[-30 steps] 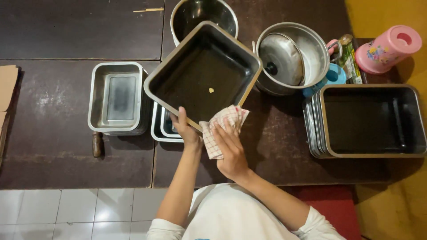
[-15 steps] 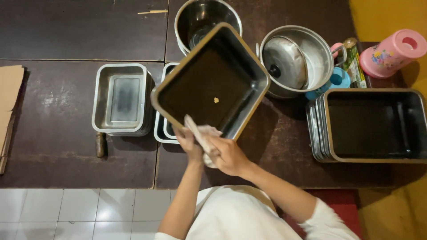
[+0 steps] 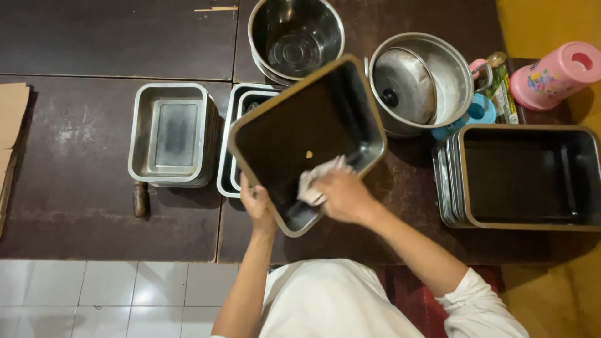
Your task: Wiping and drying metal food containers and bowls with a cloth.
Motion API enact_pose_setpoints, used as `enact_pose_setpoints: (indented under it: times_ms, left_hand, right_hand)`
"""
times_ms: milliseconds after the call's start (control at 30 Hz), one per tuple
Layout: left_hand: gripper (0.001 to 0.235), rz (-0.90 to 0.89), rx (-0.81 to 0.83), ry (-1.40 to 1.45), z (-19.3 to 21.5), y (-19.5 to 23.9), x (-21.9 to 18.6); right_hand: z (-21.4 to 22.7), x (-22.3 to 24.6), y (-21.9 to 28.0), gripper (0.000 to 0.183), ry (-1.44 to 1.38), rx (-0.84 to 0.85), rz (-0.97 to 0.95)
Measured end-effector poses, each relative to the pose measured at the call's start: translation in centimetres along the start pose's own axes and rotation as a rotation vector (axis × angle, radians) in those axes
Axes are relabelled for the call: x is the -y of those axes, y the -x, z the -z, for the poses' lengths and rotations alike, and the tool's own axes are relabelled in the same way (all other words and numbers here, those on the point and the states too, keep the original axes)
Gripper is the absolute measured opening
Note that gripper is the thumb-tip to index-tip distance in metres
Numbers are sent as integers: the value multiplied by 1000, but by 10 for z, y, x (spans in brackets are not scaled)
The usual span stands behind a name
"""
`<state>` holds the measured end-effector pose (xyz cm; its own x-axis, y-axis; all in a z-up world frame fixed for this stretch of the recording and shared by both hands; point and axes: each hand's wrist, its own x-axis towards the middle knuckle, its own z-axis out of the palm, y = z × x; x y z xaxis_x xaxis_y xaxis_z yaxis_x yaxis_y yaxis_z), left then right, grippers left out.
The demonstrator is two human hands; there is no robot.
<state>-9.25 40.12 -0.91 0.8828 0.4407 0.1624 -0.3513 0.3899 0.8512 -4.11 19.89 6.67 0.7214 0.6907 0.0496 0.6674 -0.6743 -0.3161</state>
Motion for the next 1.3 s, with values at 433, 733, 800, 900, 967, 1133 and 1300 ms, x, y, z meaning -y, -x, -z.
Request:
enact_pose_setpoints:
  times_ms: [433, 733, 800, 900, 967, 1133, 1300]
  left_hand:
    - [93, 78, 129, -126, 0, 2, 14]
    - [67, 180, 112, 135, -15, -13, -20]
    - [68, 203, 108, 134, -30, -10, -33]
    - [68, 197, 143, 146, -36, -7, -32]
    - [68, 218, 111, 43, -35, -6, -29]
    - [70, 388, 58, 195, -16, -12, -28]
    - [87, 230, 106, 0, -32, -19, -75]
  right_hand:
    - [-41, 52, -82, 54, -1646, -255, -298]
    - [-3, 28, -73, 42, -361, -257, 255]
    - [2, 13, -85, 38, -143, -381, 402]
    - [0, -13, -97, 33, 358, -372, 447]
    - [7, -30, -96, 32, 571, -453, 598]
    - [18, -71, -83, 41, 755, -500, 569]
    - [2, -156, -61, 42, 951, -314, 71]
